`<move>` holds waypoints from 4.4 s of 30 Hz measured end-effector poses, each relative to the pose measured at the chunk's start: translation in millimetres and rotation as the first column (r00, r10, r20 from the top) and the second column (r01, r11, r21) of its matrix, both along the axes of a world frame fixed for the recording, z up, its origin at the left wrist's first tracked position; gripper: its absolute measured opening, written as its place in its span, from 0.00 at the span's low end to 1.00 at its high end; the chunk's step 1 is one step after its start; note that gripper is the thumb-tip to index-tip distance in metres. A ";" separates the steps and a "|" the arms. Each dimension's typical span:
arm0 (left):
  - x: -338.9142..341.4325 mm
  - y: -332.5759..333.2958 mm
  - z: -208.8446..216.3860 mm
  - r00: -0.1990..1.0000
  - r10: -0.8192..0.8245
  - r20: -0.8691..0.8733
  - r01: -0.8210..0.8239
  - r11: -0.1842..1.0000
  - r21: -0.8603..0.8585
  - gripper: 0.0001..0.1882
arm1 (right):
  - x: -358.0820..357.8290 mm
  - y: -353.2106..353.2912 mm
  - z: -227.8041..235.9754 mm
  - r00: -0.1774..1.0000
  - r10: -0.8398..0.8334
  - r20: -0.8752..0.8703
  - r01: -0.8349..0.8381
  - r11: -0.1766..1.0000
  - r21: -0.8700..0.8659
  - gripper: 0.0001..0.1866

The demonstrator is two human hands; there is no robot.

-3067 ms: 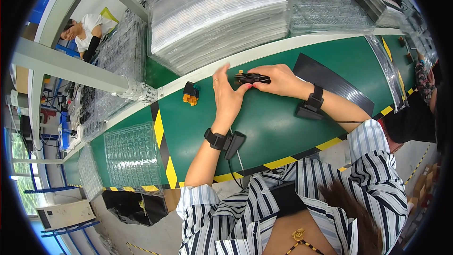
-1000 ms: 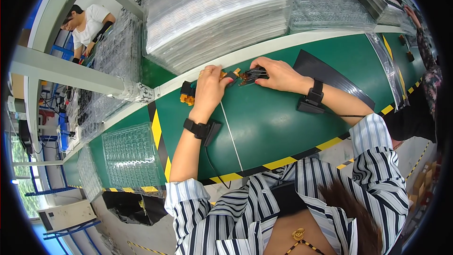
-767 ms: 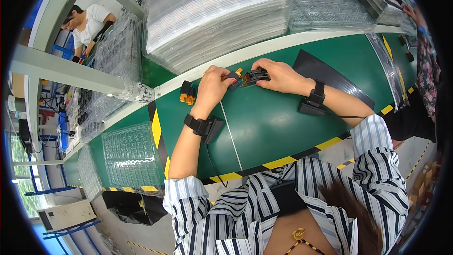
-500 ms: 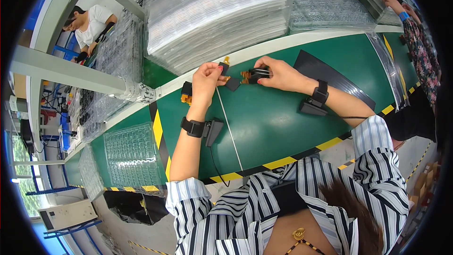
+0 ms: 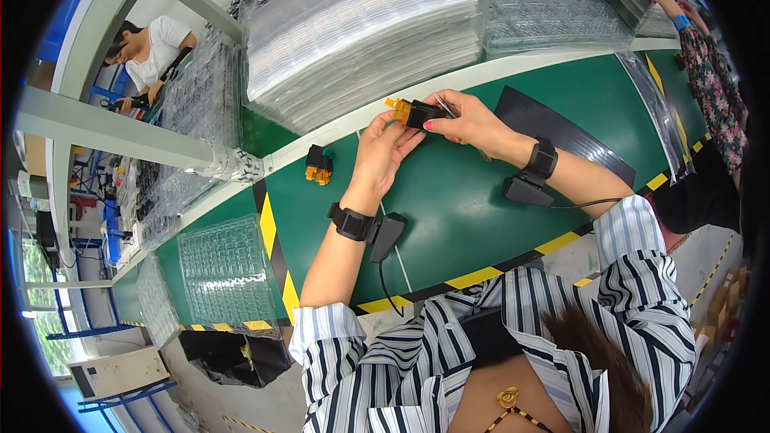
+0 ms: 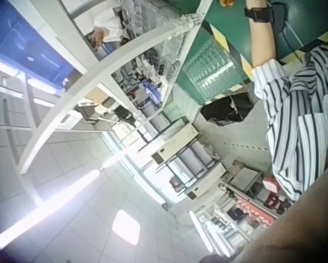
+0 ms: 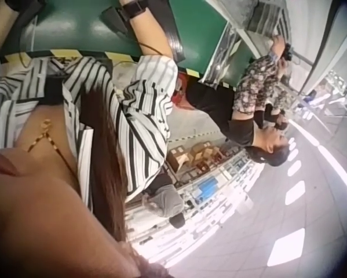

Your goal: The person picks up a stack of screens and peels off the protective film, discarding it into a bin. They then pick up individual screens and connectors, pressing them together by hand before placing the assembled units onto the table.

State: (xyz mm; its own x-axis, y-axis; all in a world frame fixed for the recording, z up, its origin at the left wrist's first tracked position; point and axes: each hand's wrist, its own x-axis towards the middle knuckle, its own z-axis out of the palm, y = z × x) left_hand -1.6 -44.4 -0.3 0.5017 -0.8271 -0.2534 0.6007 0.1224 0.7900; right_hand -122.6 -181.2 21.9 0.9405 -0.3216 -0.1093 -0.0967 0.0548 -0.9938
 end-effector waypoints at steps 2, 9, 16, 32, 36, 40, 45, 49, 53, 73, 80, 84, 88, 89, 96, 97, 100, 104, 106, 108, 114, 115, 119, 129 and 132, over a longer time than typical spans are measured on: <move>-2.2 -2.2 -1.5 1.000 -0.003 0.003 0.003 1.000 -0.004 0.10 | -0.6 -0.3 2.3 1.000 -0.012 -0.028 0.012 1.000 -0.008 0.21; -7.2 -6.7 -3.2 0.998 -0.040 -0.043 0.036 0.995 -0.088 0.10 | -2.1 -3.6 -4.6 0.999 -0.042 -0.029 0.043 0.999 0.023 0.20; -6.1 -8.0 -3.4 0.995 0.055 -0.082 -0.057 0.998 -0.011 0.09 | -3.9 -9.0 -4.0 0.997 -0.068 -0.040 0.069 0.997 0.035 0.19; -18.4 -18.7 -1.0 0.988 0.138 -0.067 -0.141 0.989 -0.037 0.06 | 3.2 -6.3 -11.1 0.987 -0.146 -0.067 0.151 0.986 0.075 0.21; -19.1 -18.9 -2.8 0.988 0.142 -0.066 -0.144 0.989 -0.027 0.06 | 2.1 -7.5 -10.0 0.987 -0.133 -0.084 0.138 0.989 0.050 0.21; -13.7 -15.0 -1.1 0.981 0.180 -0.076 -0.184 0.981 -0.054 0.06 | -0.1 -10.9 -7.5 0.982 -0.128 -0.138 0.135 0.990 0.039 0.19; -12.1 -13.1 -5.8 0.955 0.295 -0.038 -0.293 0.955 0.042 0.07 | -2.3 -13.9 -4.3 0.991 -0.117 -0.066 0.130 0.955 0.266 0.17; -18.2 -16.8 -10.2 0.969 0.242 -0.042 -0.242 0.970 0.015 0.07 | -1.4 -5.5 1.3 0.995 -0.093 -0.041 0.101 0.942 0.320 0.16; -18.7 -18.0 -11.3 0.977 0.200 -0.078 -0.202 0.979 -0.029 0.07 | 0.2 -4.2 0.6 0.995 -0.091 -0.051 0.103 0.942 0.320 0.15; -11.8 -11.1 -15.8 0.984 -0.096 0.153 0.104 0.994 -0.044 0.18 | -12.6 -7.9 -2.6 0.995 -0.047 0.090 0.074 0.942 -0.326 0.19; -28.6 -5.6 -10.4 0.518 -0.228 0.825 0.095 0.973 0.210 0.44 | -29.0 -10.2 -16.5 0.990 0.120 -0.069 -0.127 0.596 -0.793 0.24; -31.1 -7.2 -7.9 0.474 -0.287 0.832 0.058 0.953 0.296 0.43 | -31.9 -8.1 -30.0 0.977 0.091 0.192 0.097 0.613 -0.784 0.28; -34.9 -7.3 -5.3 0.478 -0.291 0.829 0.063 0.952 0.299 0.43 | -37.4 -10.2 -34.6 0.998 -0.069 -0.011 0.041 0.710 -0.703 0.31; -35.7 -8.1 -7.4 0.478 -0.292 0.828 0.063 0.952 0.299 0.43 | -35.7 -8.2 -41.1 0.998 -0.018 0.064 0.059 0.677 -0.734 0.30; -33.1 12.9 -2.9 0.282 -0.298 0.912 -0.028 0.948 0.318 0.41 | -32.5 -8.9 -21.3 0.987 0.112 0.118 0.004 0.710 -0.704 0.24; -31.9 22.6 0.5 0.284 -0.297 0.912 -0.035 0.947 0.320 0.41 | -26.9 -10.8 -16.0 0.989 0.101 0.110 0.004 0.721 -0.693 0.22; -25.1 55.9 8.3 0.338 -0.334 0.880 -0.056 0.926 0.373 0.41 | -10.5 -7.9 -12.2 0.994 0.061 0.091 0.015 0.748 -0.663 0.20; -11.2 85.4 10.5 0.440 -0.345 0.829 -0.162 0.877 0.452 0.42 | 24.1 18.4 -19.9 0.994 0.075 -0.083 -0.110 0.527 -0.843 0.16; -8.4 92.0 10.6 0.443 -0.345 0.827 -0.177 0.871 0.458 0.42 | 37.7 28.2 -24.1 0.985 0.104 -0.135 -0.168 0.469 -0.867 0.15; -5.8 96.1 10.0 0.449 -0.342 0.825 -0.187 0.867 0.461 0.42 | 42.5 33.8 -26.2 0.979 0.122 -0.164 -0.201 0.438 -0.876 0.15; -7.3 91.6 7.2 0.446 -0.319 0.836 -0.136 0.899 0.415 0.44 | 46.7 38.0 -25.6 0.975 0.145 -0.169 -0.223 0.615 -0.756 0.14; -7.7 91.0 6.8 0.440 -0.318 0.840 -0.125 0.904 0.408 0.45 | 46.4 37.5 -25.2 0.970 0.174 -0.171 -0.243 0.649 -0.721 0.14; -7.2 91.0 4.2 0.411 -0.304 0.859 -0.127 0.914 0.384 0.47 | 44.6 38.7 -27.1 0.965 0.213 -0.152 -0.256 0.648 -0.718 0.13; -9.9 88.1 2.2 0.358 -0.317 0.878 -0.131 0.914 0.384 0.50 | 39.5 40.6 -18.7 0.964 0.250 -0.092 -0.227 0.590 -0.775 0.10; -7.5 91.5 -0.3 0.376 -0.343 0.861 -0.097 0.909 0.404 0.51 | 41.6 37.4 -13.3 0.979 0.180 -0.098 -0.196 0.682 -0.705 0.10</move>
